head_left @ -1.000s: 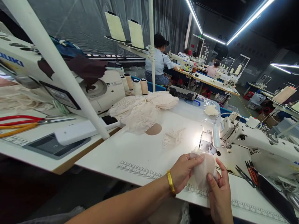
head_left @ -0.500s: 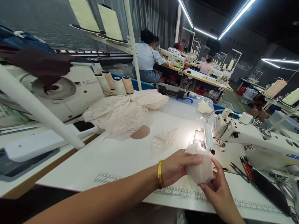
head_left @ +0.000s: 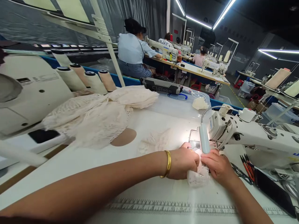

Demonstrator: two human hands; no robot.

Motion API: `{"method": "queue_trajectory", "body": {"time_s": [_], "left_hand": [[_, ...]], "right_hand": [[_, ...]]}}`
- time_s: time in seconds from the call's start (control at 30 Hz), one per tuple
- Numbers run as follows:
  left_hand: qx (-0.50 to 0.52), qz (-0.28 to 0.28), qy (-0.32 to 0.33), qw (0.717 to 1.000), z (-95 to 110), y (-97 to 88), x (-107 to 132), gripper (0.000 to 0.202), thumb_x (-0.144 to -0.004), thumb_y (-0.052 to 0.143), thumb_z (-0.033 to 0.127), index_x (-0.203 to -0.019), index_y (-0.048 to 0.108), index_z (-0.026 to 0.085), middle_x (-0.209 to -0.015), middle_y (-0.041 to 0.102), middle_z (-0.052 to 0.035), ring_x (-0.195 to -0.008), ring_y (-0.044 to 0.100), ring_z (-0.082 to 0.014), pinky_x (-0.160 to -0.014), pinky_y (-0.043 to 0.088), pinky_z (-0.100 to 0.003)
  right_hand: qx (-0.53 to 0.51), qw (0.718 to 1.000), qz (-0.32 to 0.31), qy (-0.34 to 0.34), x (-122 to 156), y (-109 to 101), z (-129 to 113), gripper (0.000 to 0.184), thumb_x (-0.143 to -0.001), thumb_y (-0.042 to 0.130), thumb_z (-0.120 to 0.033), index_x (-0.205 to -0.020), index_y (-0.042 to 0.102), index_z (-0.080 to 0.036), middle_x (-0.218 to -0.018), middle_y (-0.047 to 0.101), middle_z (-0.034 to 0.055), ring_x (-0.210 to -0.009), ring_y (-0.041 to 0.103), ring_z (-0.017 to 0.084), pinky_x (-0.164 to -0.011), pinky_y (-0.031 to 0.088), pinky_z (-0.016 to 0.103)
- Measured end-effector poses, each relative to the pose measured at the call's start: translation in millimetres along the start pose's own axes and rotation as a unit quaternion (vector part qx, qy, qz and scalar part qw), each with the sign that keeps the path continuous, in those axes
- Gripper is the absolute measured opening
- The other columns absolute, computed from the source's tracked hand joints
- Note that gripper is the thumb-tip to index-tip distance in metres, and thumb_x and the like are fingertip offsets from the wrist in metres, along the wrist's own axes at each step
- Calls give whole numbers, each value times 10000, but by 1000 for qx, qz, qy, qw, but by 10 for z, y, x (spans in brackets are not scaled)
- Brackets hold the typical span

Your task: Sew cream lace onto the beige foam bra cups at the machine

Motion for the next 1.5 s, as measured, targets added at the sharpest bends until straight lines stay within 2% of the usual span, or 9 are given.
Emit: {"method": "queue_trajectory", "body": {"time_s": [0.1,0.23,0.47,0.7,1.0,1.2,1.27,1.4,1.5], "left_hand": [[-3,-36,31,999,112,36,5,152,-696,667,60,-645,663,204,-799,700,-20,-683,544,-166,-921,361,-402],[-11,-25,27,999,128,18,-30,154,-670,640,36,-616,619,178,-873,738,-23,-681,541,-165,-938,336,-450],[11,5,30,999,85,36,-26,155,-691,648,38,-637,635,183,-921,733,-17,-728,590,-168,-917,332,-417],[20,-22,27,999,61,20,-21,170,-708,642,31,-660,647,194,-929,751,-17,-732,596,-172,-853,311,-400],[6,-24,26,999,-25,-38,-63,196,-757,674,71,-612,599,180,-847,720,2,-682,525,-145,-812,297,-394],[-38,-90,7,995,-243,81,-172,217,-713,685,71,-560,570,173,-680,644,18,-614,464,-131,-795,304,-389],[-49,-84,13,995,-271,51,-179,201,-717,675,71,-580,569,173,-705,660,17,-638,496,-141,-823,324,-395],[-90,-41,60,993,-124,-78,-116,175,-721,652,54,-635,569,182,-762,693,15,-693,555,-169,-846,340,-420],[-144,-39,93,984,12,-86,-63,216,-637,622,-20,-650,549,182,-727,682,30,-702,579,-181,-814,335,-429]], "right_hand": [[5,1000,-19,19,51,7,39,407,-921,485,-15,-1135,741,-247,-1032,791,47,-974,674,218,-816,540,332],[33,998,-37,46,58,48,113,411,-910,479,-17,-1120,730,-265,-1050,781,38,-1013,674,211,-832,523,311],[32,996,-47,74,81,70,173,380,-956,465,-58,-1132,721,-278,-1097,777,29,-1047,673,213,-847,515,309],[37,997,-50,54,83,67,123,397,-922,469,-9,-1107,717,-258,-1026,772,37,-1026,659,227,-839,511,325],[-2,998,-46,33,63,22,75,365,-898,470,21,-991,704,-243,-1065,774,38,-979,630,228,-782,495,314],[-17,999,-32,22,51,-8,30,386,-808,466,77,-924,664,-233,-1016,751,20,-942,574,220,-717,440,295],[-22,999,-22,14,44,-29,8,381,-805,450,90,-906,642,-224,-982,736,21,-904,554,210,-699,420,289],[-34,999,-29,8,34,-37,-24,366,-809,447,95,-894,617,-217,-975,724,15,-876,534,199,-681,386,283],[-36,999,-37,15,37,-37,-23,343,-823,453,87,-873,600,-219,-979,721,8,-871,526,195,-679,370,285]]}}
Point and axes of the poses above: each hand's wrist, its own x-axis away from the middle knuckle, its own y-axis out of the palm, z = x × y, the point moved 9 cm from there along -x, towards the middle knuckle
